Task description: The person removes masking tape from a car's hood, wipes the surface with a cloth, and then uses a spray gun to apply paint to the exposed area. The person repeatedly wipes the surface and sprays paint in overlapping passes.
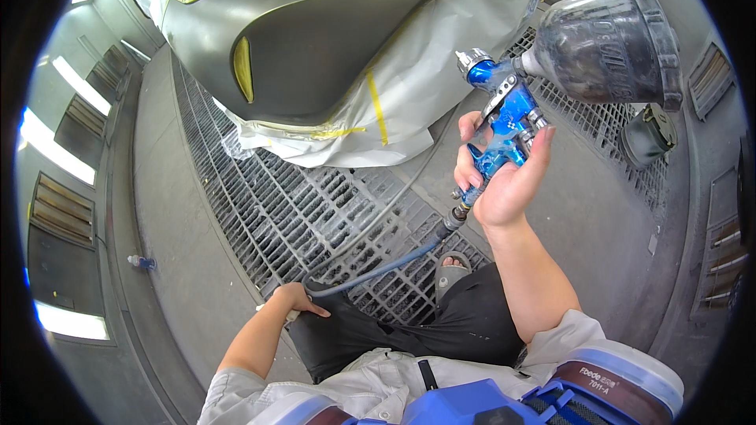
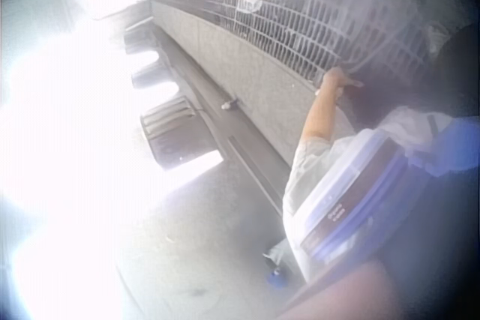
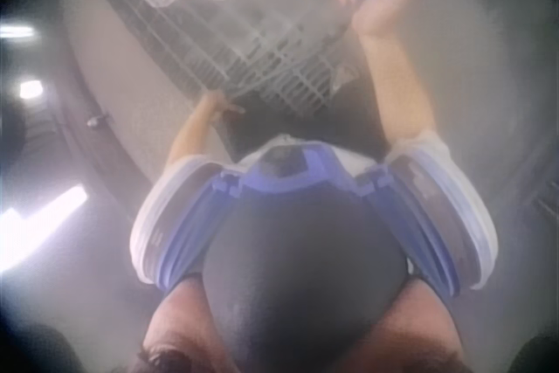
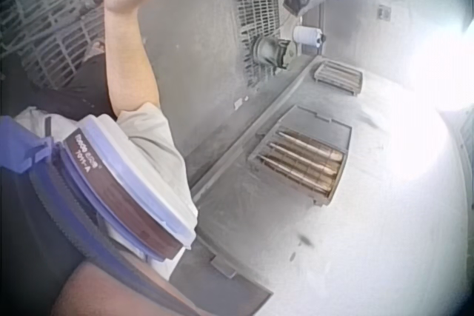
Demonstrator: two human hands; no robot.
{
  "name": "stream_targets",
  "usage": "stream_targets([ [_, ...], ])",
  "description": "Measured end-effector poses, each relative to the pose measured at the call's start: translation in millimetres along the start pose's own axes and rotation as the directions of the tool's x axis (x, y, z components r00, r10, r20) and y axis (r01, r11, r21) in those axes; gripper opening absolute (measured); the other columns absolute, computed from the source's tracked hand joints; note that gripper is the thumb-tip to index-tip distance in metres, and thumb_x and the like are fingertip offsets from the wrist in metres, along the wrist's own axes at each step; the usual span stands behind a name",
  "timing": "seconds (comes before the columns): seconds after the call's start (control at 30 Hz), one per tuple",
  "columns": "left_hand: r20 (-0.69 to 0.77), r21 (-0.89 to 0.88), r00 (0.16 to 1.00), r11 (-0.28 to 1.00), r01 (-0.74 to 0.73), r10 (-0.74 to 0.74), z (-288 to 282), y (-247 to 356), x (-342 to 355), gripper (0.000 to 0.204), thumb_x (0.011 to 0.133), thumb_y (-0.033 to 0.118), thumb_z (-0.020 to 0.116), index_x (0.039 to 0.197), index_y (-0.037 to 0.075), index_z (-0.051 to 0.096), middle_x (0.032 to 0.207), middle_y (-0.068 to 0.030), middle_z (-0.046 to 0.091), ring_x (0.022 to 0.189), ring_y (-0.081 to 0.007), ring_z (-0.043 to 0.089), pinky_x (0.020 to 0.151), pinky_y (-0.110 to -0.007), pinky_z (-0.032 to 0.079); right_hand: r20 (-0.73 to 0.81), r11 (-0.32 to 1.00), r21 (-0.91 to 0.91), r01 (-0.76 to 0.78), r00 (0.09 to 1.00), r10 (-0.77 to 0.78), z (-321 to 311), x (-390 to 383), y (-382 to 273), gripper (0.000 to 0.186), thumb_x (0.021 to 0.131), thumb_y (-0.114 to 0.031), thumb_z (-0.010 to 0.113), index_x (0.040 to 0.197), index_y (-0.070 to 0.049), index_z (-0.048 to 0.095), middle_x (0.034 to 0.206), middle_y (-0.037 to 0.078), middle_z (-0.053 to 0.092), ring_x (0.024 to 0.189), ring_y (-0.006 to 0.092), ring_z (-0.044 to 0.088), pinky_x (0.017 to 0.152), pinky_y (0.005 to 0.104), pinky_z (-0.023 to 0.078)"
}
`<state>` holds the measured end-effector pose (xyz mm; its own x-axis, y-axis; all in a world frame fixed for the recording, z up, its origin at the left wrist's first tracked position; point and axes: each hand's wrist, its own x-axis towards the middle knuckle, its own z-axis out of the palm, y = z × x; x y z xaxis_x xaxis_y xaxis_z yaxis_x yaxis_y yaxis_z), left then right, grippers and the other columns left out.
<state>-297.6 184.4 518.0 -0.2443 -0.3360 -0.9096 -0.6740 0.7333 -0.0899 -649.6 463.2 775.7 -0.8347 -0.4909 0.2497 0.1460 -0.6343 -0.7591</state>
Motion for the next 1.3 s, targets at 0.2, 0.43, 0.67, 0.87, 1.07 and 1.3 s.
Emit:
stream_targets([
  [0.2,-0.001,-0.005,1.000,1.000,-0.005,0.005,-1,2,-3,0.112,0.051,0.090,0.086,0.118,0.000,0.081,0.125,-0.0158,0.078,0.120,-0.0314,0.074,0.101,-0.040,0.057,0.023,0.999,-0.033,0.017,1.000,-0.016,3,-1,-3,0.092,0.100,-0.087,0.027,0.115,0.000,0.052,0.101,0.010,0.063,0.046,0.0116,0.043,0.045,0.0288,0.036],
  [0.43,0.015,-0.042,1.000,0.999,0.028,-0.028,-4,3,-8,0.110,0.050,0.089,0.087,0.114,0.000,0.082,0.121,-0.0158,0.080,0.116,-0.0316,0.075,0.099,-0.040,0.058,-0.011,0.997,0.021,0.071,0.997,-0.071,4,0,-2,0.088,0.102,-0.085,0.032,0.115,0.000,0.053,0.097,0.010,0.065,0.046,0.0107,0.045,0.045,0.0281,0.037],
  [0.67,0.006,-0.013,0.999,0.999,0.034,-0.034,-4,1,-8,0.113,0.049,0.090,0.087,0.116,-0.001,0.081,0.123,-0.0166,0.079,0.118,-0.0328,0.075,0.100,-0.040,0.058,0.023,0.999,-0.030,0.024,0.999,-0.023,6,3,1,0.094,0.100,-0.087,0.025,0.121,0.002,0.050,0.102,0.013,0.062,0.045,0.0123,0.042,0.043,0.0291,0.036],
  [0.87,-0.008,0.014,1.000,1.000,0.028,-0.028,-7,5,-16,0.118,0.049,0.090,0.086,0.123,-0.001,0.079,0.129,-0.0141,0.077,0.123,-0.0320,0.073,0.104,-0.040,0.056,0.131,0.999,-0.051,0.000,0.991,0.006,10,4,9,0.098,0.100,-0.088,0.024,0.116,0.005,0.051,0.102,0.014,0.061,0.045,0.0117,0.043,0.044,0.0290,0.037],
  [1.07,-0.005,0.044,0.997,0.996,0.079,-0.079,-3,8,-26,0.121,0.048,0.091,0.086,0.127,0.001,0.078,0.132,-0.0115,0.077,0.125,-0.0299,0.072,0.105,-0.040,0.056,0.202,0.997,-0.037,-0.073,0.976,0.079,18,11,21,0.105,0.095,-0.093,0.025,0.111,0.007,0.051,0.102,0.013,0.061,0.045,0.0111,0.043,0.045,0.0287,0.037],
  [1.3,-0.115,-0.092,0.985,0.989,0.115,-0.126,18,2,-49,0.108,0.050,0.091,0.086,0.111,0.002,0.082,0.118,-0.0125,0.081,0.113,-0.0284,0.077,0.096,-0.039,0.060,0.214,0.985,0.010,-0.173,0.962,0.167,25,28,38,0.106,0.093,-0.095,0.024,0.109,0.006,0.051,0.102,0.012,0.060,0.045,0.0112,0.043,0.045,0.0286,0.036],
])
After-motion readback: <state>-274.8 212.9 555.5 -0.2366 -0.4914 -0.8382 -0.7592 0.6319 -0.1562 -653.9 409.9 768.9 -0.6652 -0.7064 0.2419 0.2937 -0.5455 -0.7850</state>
